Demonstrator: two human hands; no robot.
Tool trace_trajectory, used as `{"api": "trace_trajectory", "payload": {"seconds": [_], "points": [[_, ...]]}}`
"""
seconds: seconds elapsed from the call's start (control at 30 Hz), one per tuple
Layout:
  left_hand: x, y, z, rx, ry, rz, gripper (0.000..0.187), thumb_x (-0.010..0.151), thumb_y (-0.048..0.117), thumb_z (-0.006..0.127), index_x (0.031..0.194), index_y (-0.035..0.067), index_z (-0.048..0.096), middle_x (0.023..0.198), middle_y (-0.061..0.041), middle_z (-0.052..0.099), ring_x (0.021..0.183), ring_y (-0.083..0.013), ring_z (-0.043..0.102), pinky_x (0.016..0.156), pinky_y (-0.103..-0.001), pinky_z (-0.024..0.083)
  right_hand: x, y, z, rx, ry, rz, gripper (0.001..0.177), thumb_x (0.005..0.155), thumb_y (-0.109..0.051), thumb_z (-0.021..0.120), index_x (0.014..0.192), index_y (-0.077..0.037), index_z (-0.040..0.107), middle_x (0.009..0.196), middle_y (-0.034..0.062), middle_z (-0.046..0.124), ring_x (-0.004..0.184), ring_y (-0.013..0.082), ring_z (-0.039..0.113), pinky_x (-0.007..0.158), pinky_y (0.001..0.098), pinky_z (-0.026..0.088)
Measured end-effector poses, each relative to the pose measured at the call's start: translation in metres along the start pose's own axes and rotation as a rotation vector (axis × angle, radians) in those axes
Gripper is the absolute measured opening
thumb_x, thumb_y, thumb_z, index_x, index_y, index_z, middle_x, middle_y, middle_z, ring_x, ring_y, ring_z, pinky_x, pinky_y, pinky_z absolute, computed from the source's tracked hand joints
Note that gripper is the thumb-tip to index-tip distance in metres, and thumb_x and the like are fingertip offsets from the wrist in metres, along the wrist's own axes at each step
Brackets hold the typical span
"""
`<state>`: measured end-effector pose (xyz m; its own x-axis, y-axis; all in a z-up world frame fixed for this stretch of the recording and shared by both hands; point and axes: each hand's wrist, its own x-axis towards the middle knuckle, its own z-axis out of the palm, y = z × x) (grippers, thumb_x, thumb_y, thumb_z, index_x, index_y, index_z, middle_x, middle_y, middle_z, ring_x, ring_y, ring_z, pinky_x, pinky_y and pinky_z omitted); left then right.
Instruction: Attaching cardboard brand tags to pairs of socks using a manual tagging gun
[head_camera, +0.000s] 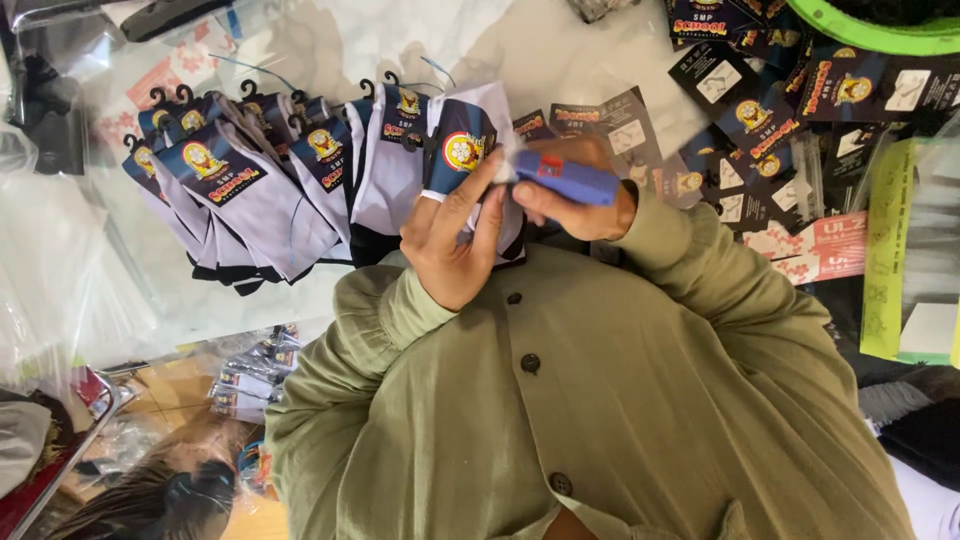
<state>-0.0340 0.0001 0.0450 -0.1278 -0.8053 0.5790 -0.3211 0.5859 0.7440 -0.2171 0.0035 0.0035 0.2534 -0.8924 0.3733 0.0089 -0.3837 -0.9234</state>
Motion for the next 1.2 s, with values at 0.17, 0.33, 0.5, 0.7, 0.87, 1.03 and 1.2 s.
{"api": "trace_trajectory", "payload": {"seconds": [0.17,0.33,0.5,0.7,0.87,1.03,1.2], "points": [[0.008,0.011,0.001,0.157,-0.056,0.022,0.032,0.097,0.005,0.074,0.128,0.013,0.075,0.089,-0.01,0.07,0.073,-0.0286,0.069,0.073,-0.036,0.058,-0.036,0.035,0.014,0.554,-0.021,0.42,0.052,0.113,-0.033,0.045,0.071,-0.005,0.058,0.061,0.0075,0.063,0.048,0.0136,0.062,0.053,0.0346,0.06],[0.001,-0.004,-0.003,-0.067,-0.065,-0.187,0.033,0.093,-0.001,0.075,0.125,0.008,0.075,0.114,-0.012,0.078,0.094,-0.0264,0.075,0.084,-0.035,0.056,-0.022,0.015,-0.008,0.265,-0.079,0.243,0.045,0.11,-0.023,0.053,0.069,-0.003,0.061,0.057,0.0091,0.062,0.045,0.0167,0.06,0.049,0.0304,0.055],[0.024,-0.028,-0.063,0.213,0.076,-0.285,0.03,0.093,0.001,0.082,0.12,0.004,0.07,0.116,-0.015,0.075,0.1,-0.0235,0.075,0.085,-0.036,0.061,0.009,-0.089,-0.078,-0.118,-0.24,0.149,0.03,0.095,-0.02,0.069,0.076,-0.004,0.053,0.066,0.0056,0.044,0.053,0.0204,0.04,0.058,0.0355,0.029],[0.009,-0.093,-0.11,-0.391,-0.241,-0.529,0.072,0.111,-0.003,0.065,0.166,0.016,0.023,0.176,-0.005,0.017,0.167,-0.0257,0.025,0.143,-0.041,0.034,-0.03,-0.089,-0.12,-0.642,-0.074,0.245,0.027,0.103,-0.015,0.079,0.096,0.009,0.07,0.086,0.0182,0.066,0.067,0.0248,0.056,0.059,0.034,0.04],[-0.018,-0.124,-0.104,-0.054,-0.372,-0.476,0.073,0.116,0.029,0.063,0.164,0.011,0.011,0.17,-0.017,0.031,0.124,-0.0264,0.063,0.112,-0.033,0.049,-0.064,0.008,-0.085,-0.644,-0.034,0.213,0.037,0.103,-0.026,0.076,0.103,0.01,0.068,0.088,0.021,0.07,0.066,0.0241,0.063,0.06,0.04,0.055],[-0.01,-0.106,-0.102,-0.254,-0.127,-0.495,0.07,0.11,0.012,0.073,0.161,0.005,0.026,0.17,-0.015,0.028,0.15,-0.0257,0.045,0.131,-0.036,0.038,-0.022,-0.043,-0.042,-0.358,0.052,0.351,0.016,0.103,-0.011,0.072,0.104,0.004,0.068,0.098,0.0171,0.069,0.086,0.0277,0.066,0.079,0.0381,0.05],[0.013,-0.057,-0.075,-0.341,-0.027,-0.567,0.05,0.097,0.016,0.078,0.135,0.0,0.051,0.126,-0.014,0.065,0.115,-0.0214,0.064,0.099,-0.03,0.054,0.008,-0.059,-0.028,-0.038,-0.058,0.126,0.023,0.101,-0.013,0.063,0.113,0.007,0.064,0.089,0.0163,0.074,0.074,0.0243,0.078,0.065,0.0311,0.065]]}}
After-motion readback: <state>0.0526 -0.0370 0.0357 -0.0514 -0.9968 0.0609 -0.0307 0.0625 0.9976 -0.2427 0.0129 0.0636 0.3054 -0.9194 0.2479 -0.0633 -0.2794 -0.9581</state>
